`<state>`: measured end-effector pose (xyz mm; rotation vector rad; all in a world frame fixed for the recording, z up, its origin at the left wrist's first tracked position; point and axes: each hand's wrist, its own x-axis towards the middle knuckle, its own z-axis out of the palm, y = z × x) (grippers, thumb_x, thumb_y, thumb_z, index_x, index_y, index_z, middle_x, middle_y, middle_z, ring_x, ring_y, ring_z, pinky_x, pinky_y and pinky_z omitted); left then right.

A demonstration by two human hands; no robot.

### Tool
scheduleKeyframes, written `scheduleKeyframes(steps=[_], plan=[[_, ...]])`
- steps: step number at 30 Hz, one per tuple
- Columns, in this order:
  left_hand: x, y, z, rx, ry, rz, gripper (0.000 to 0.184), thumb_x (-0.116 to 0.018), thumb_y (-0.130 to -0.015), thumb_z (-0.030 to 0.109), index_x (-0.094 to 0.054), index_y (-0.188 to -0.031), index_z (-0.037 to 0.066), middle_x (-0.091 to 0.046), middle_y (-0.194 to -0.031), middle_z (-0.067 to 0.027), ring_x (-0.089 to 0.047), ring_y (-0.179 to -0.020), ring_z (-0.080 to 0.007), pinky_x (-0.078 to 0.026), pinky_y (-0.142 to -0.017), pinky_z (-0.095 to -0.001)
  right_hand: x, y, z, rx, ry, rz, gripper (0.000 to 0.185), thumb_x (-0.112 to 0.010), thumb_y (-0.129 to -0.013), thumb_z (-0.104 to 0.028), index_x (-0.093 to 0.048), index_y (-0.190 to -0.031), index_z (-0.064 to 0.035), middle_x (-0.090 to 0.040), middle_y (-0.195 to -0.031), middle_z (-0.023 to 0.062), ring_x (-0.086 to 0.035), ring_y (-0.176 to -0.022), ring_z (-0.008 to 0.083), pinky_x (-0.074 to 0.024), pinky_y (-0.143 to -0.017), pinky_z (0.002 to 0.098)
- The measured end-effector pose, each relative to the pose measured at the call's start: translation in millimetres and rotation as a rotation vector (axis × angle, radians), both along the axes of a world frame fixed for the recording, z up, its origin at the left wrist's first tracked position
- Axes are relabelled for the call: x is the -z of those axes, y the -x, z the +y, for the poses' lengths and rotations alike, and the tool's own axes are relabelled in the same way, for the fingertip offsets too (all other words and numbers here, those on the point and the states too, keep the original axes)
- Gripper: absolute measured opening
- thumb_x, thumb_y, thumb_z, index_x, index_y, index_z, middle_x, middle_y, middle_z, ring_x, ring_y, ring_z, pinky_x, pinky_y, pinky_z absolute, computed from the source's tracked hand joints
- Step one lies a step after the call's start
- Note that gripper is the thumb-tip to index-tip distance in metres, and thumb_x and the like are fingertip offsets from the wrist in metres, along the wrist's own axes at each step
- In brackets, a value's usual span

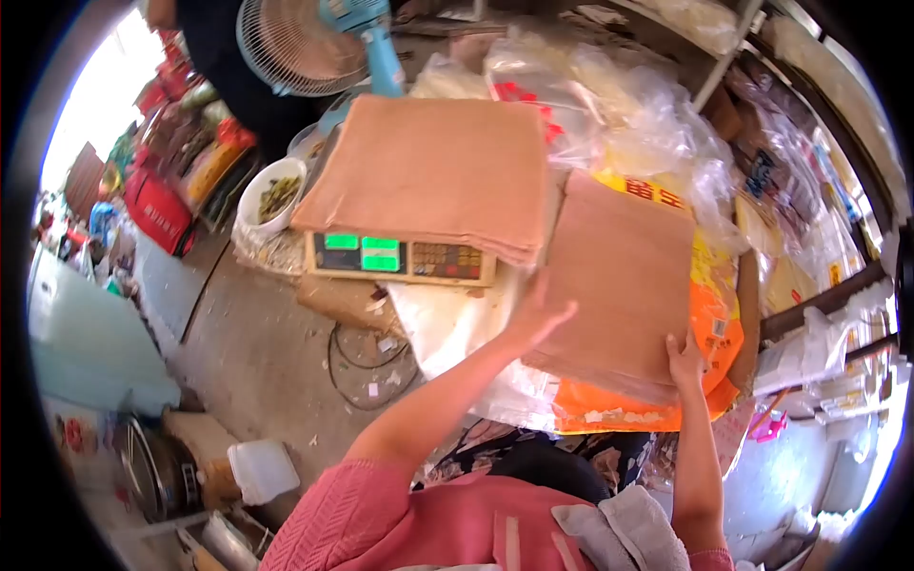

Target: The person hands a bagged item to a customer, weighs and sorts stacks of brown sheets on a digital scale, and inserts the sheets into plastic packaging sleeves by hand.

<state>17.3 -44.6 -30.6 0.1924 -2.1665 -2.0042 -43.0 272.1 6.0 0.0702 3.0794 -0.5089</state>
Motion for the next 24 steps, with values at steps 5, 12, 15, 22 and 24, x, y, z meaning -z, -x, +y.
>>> scheduleKeyframes(steps=[5,12,15,22,24], plan=[[-47.8,-16.8,-47.8,-0.423,-0.805,0.032,0.026,-0.065,-0.082,0.017,-0.057,-0.103,0.005,-0.059,-0.094,-0.0047,-0.054,-0.09,-0.0158,-0.044,-0.084,-0.029,-16.0,-10.3,-17.2,-0.047,0.104,0.25,0.06,-0.053,-0.087,-0.04,-0.037,-0.134,-0.0078,-0.054,-0.118,0.0243,-0.053,-0.107,0.0394,-0.0425,-0.09,0.0445],[-76.8,5.7,-87.6,-0.51,-0.99,0.16,0.031,-0.062,-0.085,0.013,-0.052,-0.11,-0.002,-0.059,-0.105,-0.0094,-0.058,-0.094,-0.0222,-0.05,-0.084,-0.0351,-92.4,-33.3,-141.8,-0.232,0.371,-0.14,0.065,-0.055,-0.084,-0.05,-0.041,-0.133,-0.0108,-0.062,-0.102,0.0217,-0.06,-0.097,0.0365,-0.0478,-0.083,0.0408],[-86.5,-6.7,-84.4,-0.452,-0.947,0.196,0.028,-0.06,-0.084,0.007,-0.052,-0.109,-0.004,-0.058,-0.108,-0.0104,-0.058,-0.097,-0.0225,-0.05,-0.085,-0.0356,-61.8,-13.4,-182.3,-0.302,0.967,-0.135,0.064,-0.059,-0.084,-0.047,-0.043,-0.131,-0.0056,-0.057,-0.116,0.0165,-0.055,-0.108,0.029,-0.0447,-0.09,0.0382],[-97.7,-97.9,-12.8,-0.217,-0.93,0.156,0.039,-0.057,-0.085,0.009,-0.046,-0.122,0.001,-0.054,-0.119,-0.012,-0.053,-0.111,-0.0255,-0.045,-0.094,-0.0402,-85.1,0.8,-201.4,-0.157,1.902,-0.784,0.04,-0.06,-0.082,-0.005,-0.049,-0.121,0.0006,-0.06,-0.111,0.0133,-0.057,-0.103,0.0231,-0.0465,-0.091,0.0387],[-90.7,-117.3,-12.8,-0.06,-1.1,0.226,0.043,-0.054,-0.086,0.012,-0.043,-0.127,0.002,-0.052,-0.124,-0.012,-0.051,-0.114,-0.0274,-0.043,-0.097,-0.0433,-98.6,-6.8,-178.0,-0.173,1.82,-0.658,0.039,-0.06,-0.082,-0.003,-0.05,-0.12,-0.0007,-0.06,-0.109,0.0119,-0.058,-0.101,0.0215,-0.0482,-0.088,0.0384]])
